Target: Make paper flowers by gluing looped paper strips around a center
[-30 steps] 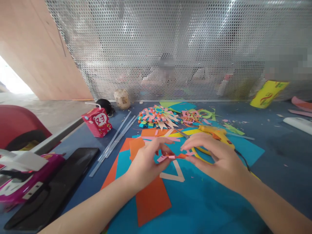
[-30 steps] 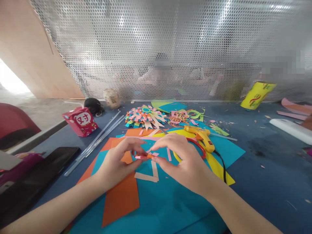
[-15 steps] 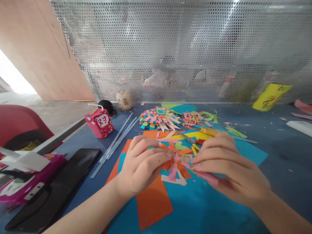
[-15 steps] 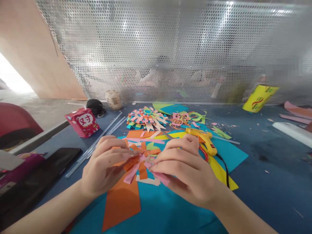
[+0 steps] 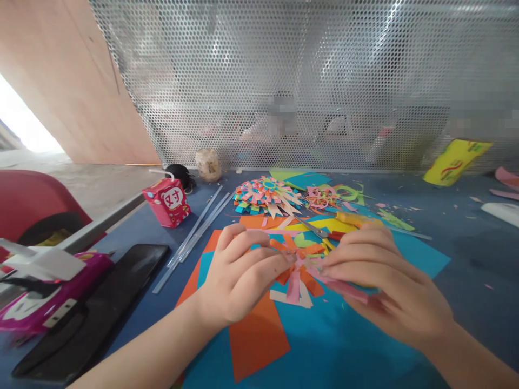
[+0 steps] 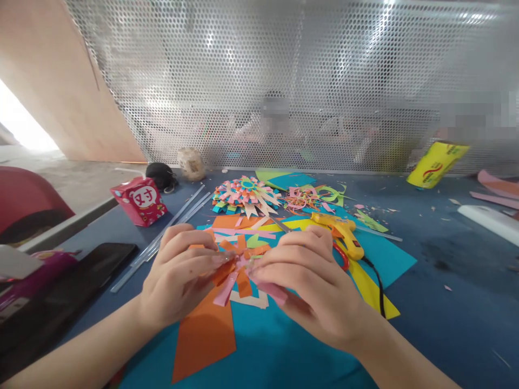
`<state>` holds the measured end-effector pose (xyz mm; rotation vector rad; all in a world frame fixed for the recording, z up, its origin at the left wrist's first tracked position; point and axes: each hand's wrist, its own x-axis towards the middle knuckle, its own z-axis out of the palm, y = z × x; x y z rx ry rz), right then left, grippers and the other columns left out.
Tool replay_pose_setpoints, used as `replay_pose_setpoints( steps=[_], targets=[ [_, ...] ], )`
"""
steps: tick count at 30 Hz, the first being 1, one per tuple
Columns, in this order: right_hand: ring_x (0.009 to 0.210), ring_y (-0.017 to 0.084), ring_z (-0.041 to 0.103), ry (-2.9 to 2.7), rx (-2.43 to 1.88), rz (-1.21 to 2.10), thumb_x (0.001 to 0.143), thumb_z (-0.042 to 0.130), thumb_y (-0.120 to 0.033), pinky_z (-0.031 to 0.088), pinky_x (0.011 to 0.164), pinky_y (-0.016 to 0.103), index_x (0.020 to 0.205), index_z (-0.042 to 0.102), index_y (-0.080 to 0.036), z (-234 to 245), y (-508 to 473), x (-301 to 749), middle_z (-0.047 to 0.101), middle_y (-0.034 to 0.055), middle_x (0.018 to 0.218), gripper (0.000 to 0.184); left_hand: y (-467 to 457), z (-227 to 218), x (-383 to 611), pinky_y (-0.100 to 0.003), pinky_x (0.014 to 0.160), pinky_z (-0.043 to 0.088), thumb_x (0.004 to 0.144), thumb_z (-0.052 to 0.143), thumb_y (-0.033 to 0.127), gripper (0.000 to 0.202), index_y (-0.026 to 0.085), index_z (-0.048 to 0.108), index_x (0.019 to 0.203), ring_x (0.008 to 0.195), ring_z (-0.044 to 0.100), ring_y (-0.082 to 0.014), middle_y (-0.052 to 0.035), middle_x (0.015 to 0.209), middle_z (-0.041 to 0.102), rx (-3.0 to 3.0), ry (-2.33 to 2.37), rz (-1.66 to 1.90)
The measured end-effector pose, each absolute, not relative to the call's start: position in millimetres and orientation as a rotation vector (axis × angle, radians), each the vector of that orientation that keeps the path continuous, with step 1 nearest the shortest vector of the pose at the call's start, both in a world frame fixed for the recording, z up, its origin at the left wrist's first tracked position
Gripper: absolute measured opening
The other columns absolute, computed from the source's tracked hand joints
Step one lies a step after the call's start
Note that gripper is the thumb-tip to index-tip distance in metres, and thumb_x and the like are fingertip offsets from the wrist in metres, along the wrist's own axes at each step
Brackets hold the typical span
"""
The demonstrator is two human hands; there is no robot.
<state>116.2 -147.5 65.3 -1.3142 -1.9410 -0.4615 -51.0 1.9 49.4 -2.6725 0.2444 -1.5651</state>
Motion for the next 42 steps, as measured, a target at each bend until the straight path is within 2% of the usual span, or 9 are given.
replay_pose_setpoints(
  steps=[4,9,19,28,33,39,42],
  targets=[
    [0.093,0.019,0.056,-1.951,-1.295,-0.451,0.077,0.051,-0.009,0.042,0.084,0.038,0.102,0.049,-0.025,62.5,-146.7,116.9,0.065,0.0013,0.095,0.030,2.3,46.8,-49.1,-0.032,0.071,0.039,0.074,0.060,0.006,0.027,0.017,0.049,0.096,0.076,0.054,-0.0154,0.0002,0.072,0.063,-2.676,0.218,-1.551],
    [0.084,0.018,0.059,-1.930,-1.422,-0.462,0.080,0.049,-0.013,0.041,0.082,0.037,0.100,0.050,-0.028,61.4,-147.3,113.4,0.065,-0.0001,0.086,0.024,1.9,43.8,-47.9,-0.032,0.071,0.039,0.074,0.061,0.008,0.030,0.018,0.048,0.099,0.075,0.054,-0.0159,0.0022,0.065,0.062,-2.682,0.221,-1.540],
    [0.084,0.015,0.058,-1.977,-1.370,-0.494,0.081,0.049,-0.011,0.040,0.084,0.034,0.099,0.050,-0.025,60.9,-144.6,114.7,0.064,-0.0006,0.085,0.023,0.6,41.4,-45.8,-0.031,0.071,0.043,0.069,0.067,0.007,0.037,0.013,0.050,0.101,0.075,0.054,-0.0156,-0.0030,0.076,0.065,-2.734,0.257,-1.531],
    [0.085,0.019,0.058,-1.929,-1.431,-0.516,0.077,0.050,-0.017,0.039,0.085,0.039,0.106,0.048,-0.024,60.0,-146.7,114.1,0.063,0.0024,0.089,0.031,0.3,42.5,-45.4,-0.031,0.069,0.043,0.074,0.061,0.011,0.029,0.014,0.049,0.101,0.074,0.055,-0.0161,-0.0039,0.078,0.066,-2.740,0.197,-1.520],
    [0.088,0.020,0.057,-1.949,-1.504,-0.592,0.079,0.053,-0.024,0.039,0.083,0.037,0.105,0.050,-0.024,58.1,-144.7,113.1,0.063,0.0028,0.088,0.026,-2.4,44.4,-45.4,-0.030,0.066,0.043,0.079,0.054,0.011,0.020,0.015,0.049,0.098,0.071,0.054,-0.0153,-0.0030,0.072,0.063,-2.771,0.141,-1.500],
    [0.081,0.016,0.058,-1.984,-1.492,-0.619,0.084,0.049,-0.022,0.040,0.075,0.033,0.103,0.051,-0.023,56.7,-143.8,112.7,0.063,0.0018,0.084,0.019,-4.7,40.9,-44.3,-0.030,0.067,0.043,0.079,0.055,0.011,0.020,0.015,0.049,0.098,0.072,0.054,-0.0158,-0.0034,0.071,0.062,-2.777,0.148,-1.448],
    [0.081,0.015,0.058,-1.971,-1.470,-0.635,0.085,0.048,-0.022,0.037,0.079,0.035,0.103,0.050,-0.023,56.4,-143.6,112.4,0.064,0.0012,0.084,0.018,-5.0,38.9,-43.8,-0.031,0.068,0.044,0.078,0.056,0.012,0.021,0.014,0.049,0.098,0.073,0.055,-0.0164,-0.0040,0.071,0.062,-2.792,0.147,-1.417]
  ],
)
